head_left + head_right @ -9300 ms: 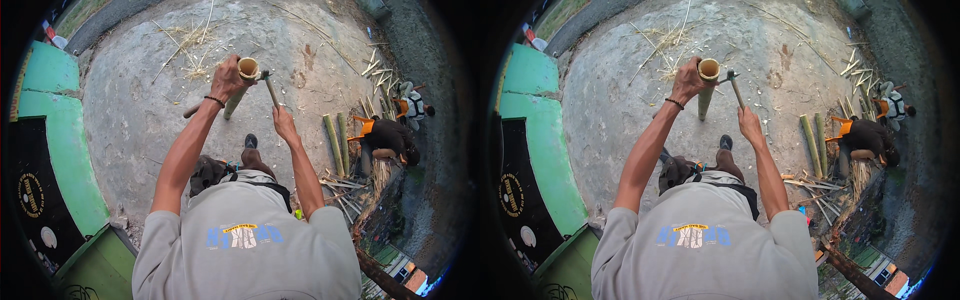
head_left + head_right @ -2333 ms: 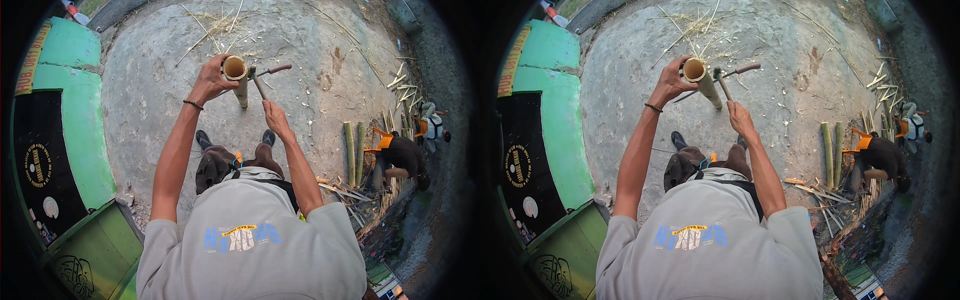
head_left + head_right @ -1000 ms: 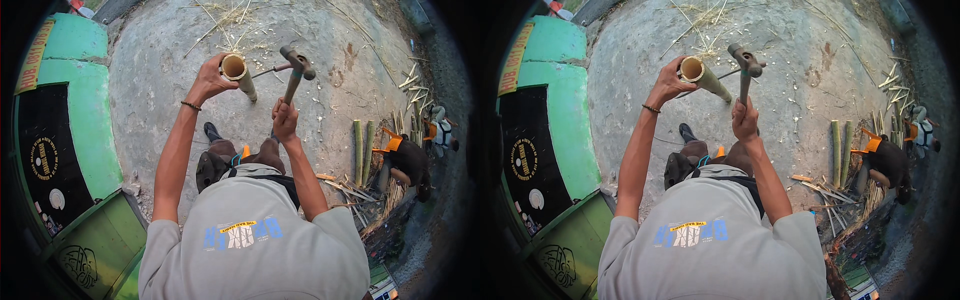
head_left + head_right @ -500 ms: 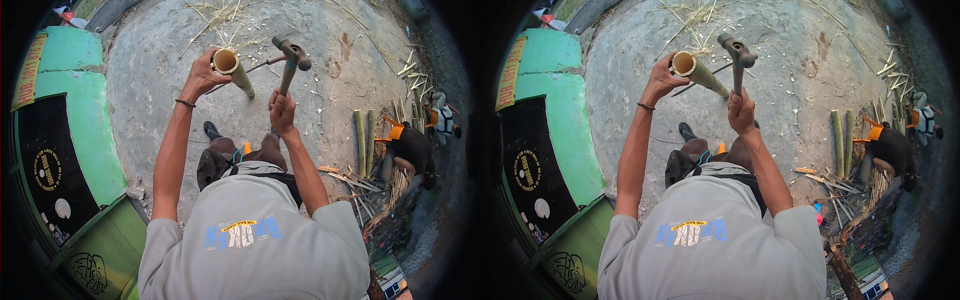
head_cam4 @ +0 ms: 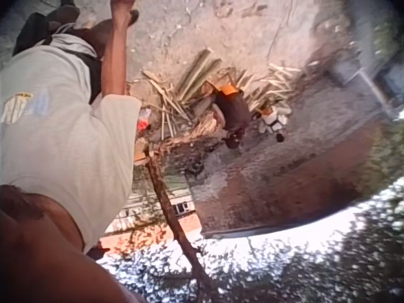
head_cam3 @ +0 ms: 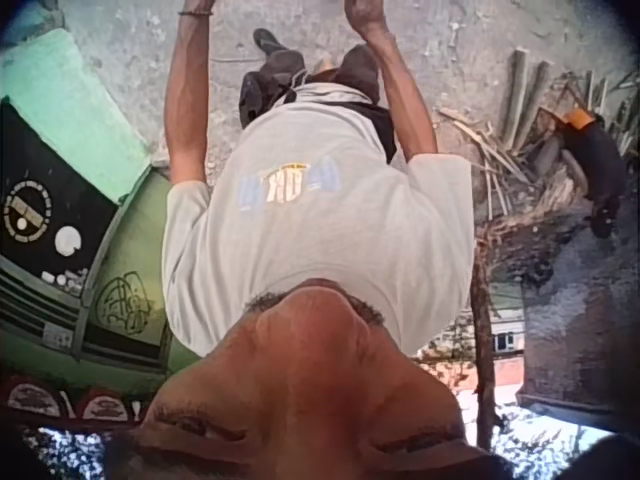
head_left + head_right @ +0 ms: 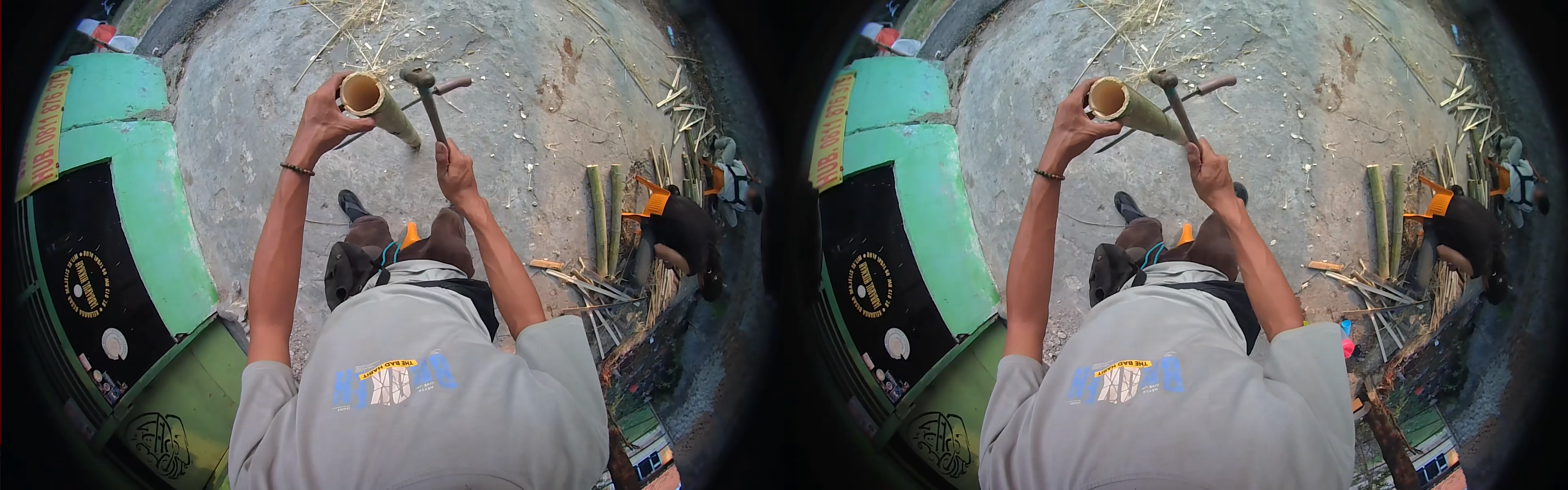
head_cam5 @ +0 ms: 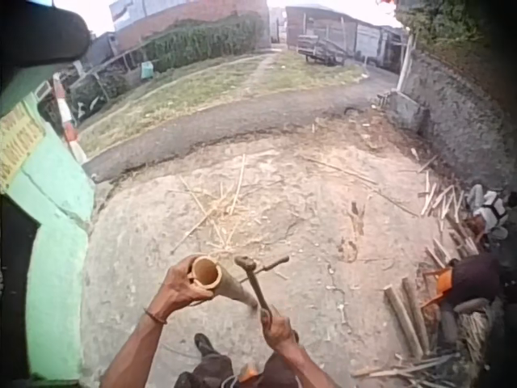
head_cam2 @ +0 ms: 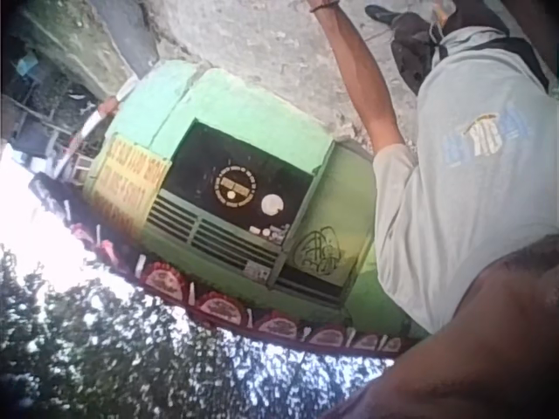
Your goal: The person uses a hammer to drive a metal rod through a section of bamboo while holding it upright, then uses a blade to widen the hole and split the bamboo section lengthwise.
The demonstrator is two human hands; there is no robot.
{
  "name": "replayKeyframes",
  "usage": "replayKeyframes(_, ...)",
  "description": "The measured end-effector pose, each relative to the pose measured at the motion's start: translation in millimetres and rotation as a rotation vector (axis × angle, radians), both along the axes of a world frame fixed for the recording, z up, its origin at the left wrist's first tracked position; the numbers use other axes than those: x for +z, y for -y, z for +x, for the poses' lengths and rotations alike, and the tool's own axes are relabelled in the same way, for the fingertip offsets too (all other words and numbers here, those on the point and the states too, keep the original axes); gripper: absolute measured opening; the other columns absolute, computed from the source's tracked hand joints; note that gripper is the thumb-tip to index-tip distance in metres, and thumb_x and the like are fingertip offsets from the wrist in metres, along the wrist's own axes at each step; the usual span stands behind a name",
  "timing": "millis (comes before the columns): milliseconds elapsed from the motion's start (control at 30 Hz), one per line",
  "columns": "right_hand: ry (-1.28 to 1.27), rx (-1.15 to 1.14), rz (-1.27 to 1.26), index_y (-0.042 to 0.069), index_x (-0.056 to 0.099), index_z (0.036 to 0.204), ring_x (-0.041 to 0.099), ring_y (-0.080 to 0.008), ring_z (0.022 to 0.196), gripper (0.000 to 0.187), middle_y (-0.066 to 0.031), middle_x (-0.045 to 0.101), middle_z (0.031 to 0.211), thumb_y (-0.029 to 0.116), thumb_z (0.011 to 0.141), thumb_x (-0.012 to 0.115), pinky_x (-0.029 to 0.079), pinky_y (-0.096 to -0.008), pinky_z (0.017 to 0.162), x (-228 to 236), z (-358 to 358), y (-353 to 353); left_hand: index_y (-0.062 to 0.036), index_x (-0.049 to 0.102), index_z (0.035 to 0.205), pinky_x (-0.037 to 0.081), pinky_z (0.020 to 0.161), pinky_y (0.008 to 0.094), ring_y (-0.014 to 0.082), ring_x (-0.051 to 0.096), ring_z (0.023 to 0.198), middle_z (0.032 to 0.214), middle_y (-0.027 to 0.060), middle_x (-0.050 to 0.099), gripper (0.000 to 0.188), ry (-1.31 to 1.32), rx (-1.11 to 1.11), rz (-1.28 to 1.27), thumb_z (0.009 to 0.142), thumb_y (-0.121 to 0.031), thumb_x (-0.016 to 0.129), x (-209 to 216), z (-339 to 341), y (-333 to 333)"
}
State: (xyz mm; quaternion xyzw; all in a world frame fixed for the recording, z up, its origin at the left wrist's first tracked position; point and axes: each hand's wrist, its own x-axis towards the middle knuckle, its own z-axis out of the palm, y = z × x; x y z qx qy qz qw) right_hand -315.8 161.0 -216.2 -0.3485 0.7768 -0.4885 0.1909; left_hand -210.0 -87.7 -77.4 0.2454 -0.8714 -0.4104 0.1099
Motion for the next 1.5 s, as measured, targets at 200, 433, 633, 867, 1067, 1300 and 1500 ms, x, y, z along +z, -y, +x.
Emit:
replayKeyframes(200,0.214,-0.104,0.295,-0.002,0.059,0.084,0.061,-0.0356,0.066,0.063,-0.0192,0.059,0.069,0.054,0.109,0.041,0.047,-0.0474,0.064,-3,-35,-10,-0.0044,0.061,0.131,0.056,0.099,0.0347,0.0196,0.069,0.111,0.117,0.0076,0.072,0.074,0.07,0.068,0.099,0.066,-0.021,0.091,-3,10,10)
replayKeyframes(433,0.103,-0.122,-0.302,0.003,0.055,0.092,0.049,-0.0145,0.051,0.05,-0.0055,0.049,0.061,0.046,0.112,0.038,0.04,-0.0334,0.048,66,-15,9,-0.0034,0.061,0.131,0.056,0.097,0.0348,0.0189,0.07,0.108,0.116,0.0097,0.073,0.073,0.024,0.01,0.011,0.066,-0.018,0.09,-3,0,8)
replayKeyframes(633,0.018,-0.106,0.303,-0.001,0.06,0.087,0.061,-0.0568,0.082,0.063,-0.0309,0.065,0.08,0.053,0.109,0.037,0.046,-0.0592,0.074,-76,-45,16,-0.0038,0.06,0.132,0.055,0.102,0.0352,0.0193,0.068,0.113,0.121,0.0092,0.071,0.075,0.009,-0.042,0.078,0.066,-0.019,0.092,-23,-21,4)
replayKeyframes(867,0.281,-0.12,-0.297,0.009,0.05,0.09,0.044,-0.0015,0.055,0.048,0.0031,0.043,0.065,0.05,0.112,0.036,0.033,-0.0229,0.047,72,-40,42,-0.003,0.06,0.131,0.057,0.098,0.0359,0.023,0.071,0.109,0.118,0.0117,0.072,0.078,0.008,0.017,0.025,0.062,-0.024,0.091,-7,-1,15)
replayKeyframes(1067,0.154,0.011,0.439,-0.006,0.063,0.09,0.066,-0.0538,0.085,0.071,-0.0328,0.066,0.08,0.055,0.109,0.031,0.051,-0.0577,0.076,-90,-28,24,-0.0041,0.062,0.128,0.056,0.096,0.0338,0.0214,0.07,0.107,0.115,0.0108,0.072,0.077,0.011,-0.045,0.165,0.058,-0.019,0.093,-2,0,15)
replayKeyframes(1300,0.734,-0.286,0.033,0.013,0.05,0.09,0.036,-0.0069,0.039,0.055,0.0052,0.037,0.055,0.063,0.106,0.038,0.028,-0.0254,0.035,-78,-25,-60,-0.0045,0.057,0.132,0.052,0.103,0.0367,0.0231,0.066,0.114,0.119,0.0111,0.068,0.084,-0.062,0.004,0.035,0.059,-0.022,0.094,-32,2,-4)
replayKeyframes(1500,0.593,-0.379,0.113,0.011,0.051,0.103,0.04,-0.0104,0.037,0.048,0.0013,0.041,0.055,0.057,0.109,0.037,0.033,-0.0289,0.033,-116,-31,-106,-0.0083,0.057,0.132,0.054,0.1,0.0406,0.0315,0.067,0.113,0.123,0.0146,0.067,0.083,0.006,0.061,-0.119,0.063,-0.039,0.093,-13,-10,-6)
